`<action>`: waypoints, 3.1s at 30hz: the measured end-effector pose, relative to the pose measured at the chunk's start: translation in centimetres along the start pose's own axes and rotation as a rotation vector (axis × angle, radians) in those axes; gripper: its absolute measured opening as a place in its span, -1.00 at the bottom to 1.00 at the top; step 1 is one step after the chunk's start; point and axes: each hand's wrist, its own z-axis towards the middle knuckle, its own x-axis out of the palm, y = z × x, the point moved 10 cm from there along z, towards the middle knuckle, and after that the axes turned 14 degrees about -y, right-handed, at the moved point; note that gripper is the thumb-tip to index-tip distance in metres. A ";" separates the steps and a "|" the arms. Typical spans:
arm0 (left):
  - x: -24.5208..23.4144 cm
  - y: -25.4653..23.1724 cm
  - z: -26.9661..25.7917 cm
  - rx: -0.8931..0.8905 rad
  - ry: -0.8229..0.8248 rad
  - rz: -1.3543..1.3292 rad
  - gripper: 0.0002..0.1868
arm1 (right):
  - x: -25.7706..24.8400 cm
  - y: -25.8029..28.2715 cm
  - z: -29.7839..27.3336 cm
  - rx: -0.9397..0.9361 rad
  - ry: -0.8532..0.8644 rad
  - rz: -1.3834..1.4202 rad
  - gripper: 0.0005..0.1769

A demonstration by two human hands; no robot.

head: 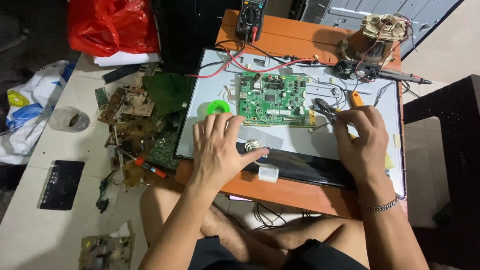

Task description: Soldering components on a circuit board as part of an electronics repair process.

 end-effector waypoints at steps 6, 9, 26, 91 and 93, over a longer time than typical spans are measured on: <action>0.0 -0.3 0.3 0.006 0.007 -0.035 -0.28 | -0.2 0.3 0.1 -0.004 0.000 0.006 -0.88; 0.3 0.4 -0.1 -0.022 -0.014 -0.039 -0.32 | -0.2 0.3 0.1 0.000 0.006 0.022 -0.88; 1.0 -0.3 0.0 0.036 0.038 -0.039 -0.38 | -0.4 1.0 0.3 -0.035 -0.027 0.036 -0.87; 2.0 2.2 2.9 -0.071 -0.007 0.213 -0.61 | 7.4 7.0 8.7 0.086 0.358 0.389 -0.86; 1.6 1.6 2.3 -0.002 -0.053 0.165 -0.64 | 9.7 8.7 7.5 -0.238 0.353 0.239 -0.83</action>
